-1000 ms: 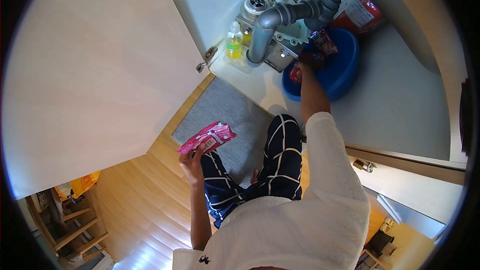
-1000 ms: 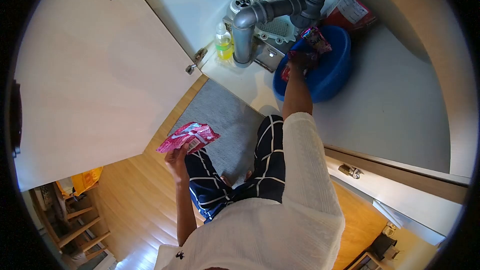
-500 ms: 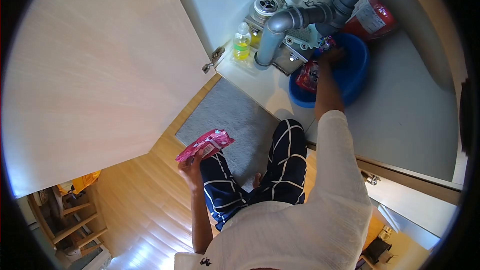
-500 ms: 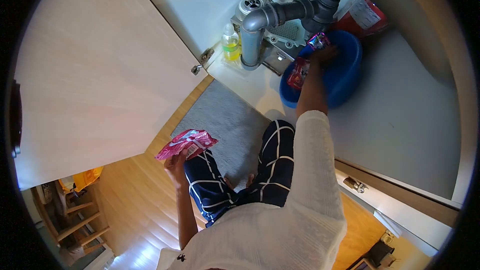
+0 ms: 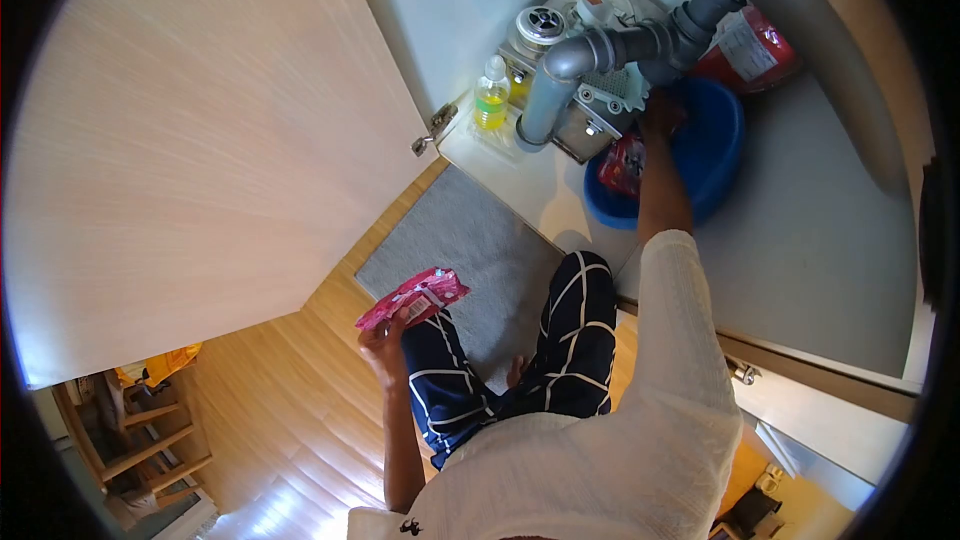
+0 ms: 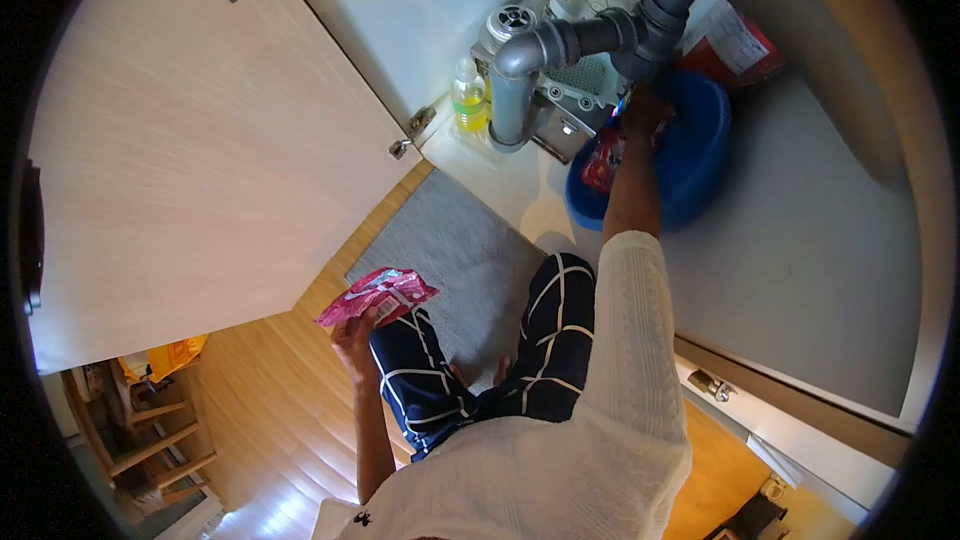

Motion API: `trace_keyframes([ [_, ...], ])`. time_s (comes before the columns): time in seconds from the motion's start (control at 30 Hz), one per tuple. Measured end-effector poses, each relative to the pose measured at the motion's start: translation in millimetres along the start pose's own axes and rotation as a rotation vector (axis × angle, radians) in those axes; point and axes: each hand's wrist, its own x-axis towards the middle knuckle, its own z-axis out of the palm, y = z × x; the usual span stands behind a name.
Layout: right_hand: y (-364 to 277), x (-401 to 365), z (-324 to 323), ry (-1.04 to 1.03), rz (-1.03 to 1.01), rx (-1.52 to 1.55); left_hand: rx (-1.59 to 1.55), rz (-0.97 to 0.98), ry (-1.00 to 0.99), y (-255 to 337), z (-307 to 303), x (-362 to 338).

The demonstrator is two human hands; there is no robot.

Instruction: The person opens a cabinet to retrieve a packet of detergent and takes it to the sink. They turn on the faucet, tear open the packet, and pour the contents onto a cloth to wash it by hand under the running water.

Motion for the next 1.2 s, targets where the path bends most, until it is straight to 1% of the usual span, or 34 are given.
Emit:
trace_keyframes([
  [0.1, -3, -2, -10, -0.011, -0.008, 0.04, -0.005, 0.002, 0.021, -3, -3, 0],
  [0.2, 0, 7, -13, -0.22, 0.149, -0.186, -0.004, -0.002, 0.017, 4, -1, -2],
  [0.3, 0, 9, -38, 0.077, 0.475, 0.069, 0.008, 0.009, -0.003, 10, -1, -5],
  [0.33, 8, 13, -34, 0.011, 0.595, 0.24, 0.007, 0.004, -0.014, 5, -3, -3],
  [0.4, 38, 28, 0, -0.115, 0.825, 0.581, -0.014, 0.002, -0.038, 6, -2, -3],
  [0.47, 51, 26, 13, -0.075, 0.729, 0.674, -0.05, 0.023, -0.054, 14, 3, -3],
  [0.57, 59, 21, 40, -0.025, 0.573, 0.816, -0.045, 0.054, -0.055, 9, -3, 0],
  [0.63, 69, 27, 86, -0.027, 0.607, 0.954, -0.052, 0.062, -0.059, 11, -6, 2],
  [0.7, 78, 44, 138, -0.063, 0.781, 1.137, -0.048, 0.06, -0.061, 10, -8, 4],
  [0.77, 40, 14, 43, -0.09, 0.889, 1.345, -0.032, 0.049, -0.056, 8, -11, 4],
  [0.8, 14, -5, -21, -0.099, 0.95, 1.443, -0.037, 0.048, -0.057, 5, -13, 4],
  [0.83, 24, 2, 13, -0.088, 0.884, 1.678, -0.042, 0.051, -0.058, 2, -14, 4],
  [0.87, 28, 5, 32, -0.096, 0.823, 1.913, -0.047, 0.055, -0.059, 1, -14, 5],
  [0.9, 27, 6, 35, -0.092, 0.741, 2.146, -0.058, 0.053, -0.055, 4, -13, 4],
  [0.97, 36, 2, 37, -0.394, 0.707, 2.273, -0.08, 0.048, -0.054, 10, -7, 2],
  [1.0, 37, -3, 34, -0.549, 0.689, 2.327, -0.09, 0.051, -0.06, 9, -6, 2],
  [1.1, 17, -10, 29, -0.505, 1.042, 1.91, -0.091, 0.047, -0.07, 9, -4, 3],
  [1.2, 7, -23, 22, -0.527, 1.033, 2.03, -0.047, 0.033, -0.069, 15, -3, 3],
])
